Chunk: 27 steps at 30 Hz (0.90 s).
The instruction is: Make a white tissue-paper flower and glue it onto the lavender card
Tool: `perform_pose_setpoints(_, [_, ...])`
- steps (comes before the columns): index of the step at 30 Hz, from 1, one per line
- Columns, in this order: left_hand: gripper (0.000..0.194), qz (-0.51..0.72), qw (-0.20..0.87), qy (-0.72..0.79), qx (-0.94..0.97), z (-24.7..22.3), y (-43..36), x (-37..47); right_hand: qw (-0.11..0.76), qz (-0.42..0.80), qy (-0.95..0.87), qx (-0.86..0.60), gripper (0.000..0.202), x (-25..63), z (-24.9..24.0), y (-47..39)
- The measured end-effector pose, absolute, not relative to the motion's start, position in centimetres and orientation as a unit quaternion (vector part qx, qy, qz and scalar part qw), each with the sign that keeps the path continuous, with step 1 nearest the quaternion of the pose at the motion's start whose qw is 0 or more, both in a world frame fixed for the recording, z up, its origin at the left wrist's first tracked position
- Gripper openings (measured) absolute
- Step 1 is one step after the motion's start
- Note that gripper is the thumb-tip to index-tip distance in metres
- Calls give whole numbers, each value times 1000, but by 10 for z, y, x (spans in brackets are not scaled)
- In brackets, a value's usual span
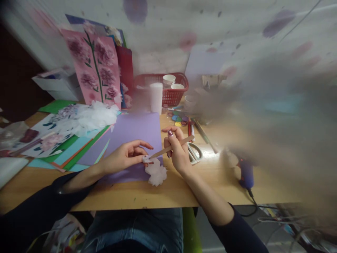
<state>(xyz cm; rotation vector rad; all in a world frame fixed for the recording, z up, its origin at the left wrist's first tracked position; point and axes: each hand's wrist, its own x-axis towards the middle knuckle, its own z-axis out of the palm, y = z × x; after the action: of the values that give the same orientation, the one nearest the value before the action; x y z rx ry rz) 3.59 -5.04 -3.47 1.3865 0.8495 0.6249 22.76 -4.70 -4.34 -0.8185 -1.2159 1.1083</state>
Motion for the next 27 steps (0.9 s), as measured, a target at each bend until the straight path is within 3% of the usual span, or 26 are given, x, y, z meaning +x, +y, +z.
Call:
perform_pose_setpoints(14, [32, 262, 665, 330, 616, -33, -50, 35, 583, 499, -545, -339, 14, 228, -42, -50])
perform_pose_setpoints(18, [41, 256, 669, 340, 609, -33, -52, 34, 582, 500, -544, -341, 15, 228, -43, -48])
perform_pose_setpoints(24, [42, 274, 656, 339, 616, -36, -50, 33, 663, 457, -484, -342, 13, 233, -44, -42])
perform_pose_setpoints(27, [40, 281, 653, 331, 620, -37, -50, 32, 662, 451, -480, -357, 13, 234, -44, -41])
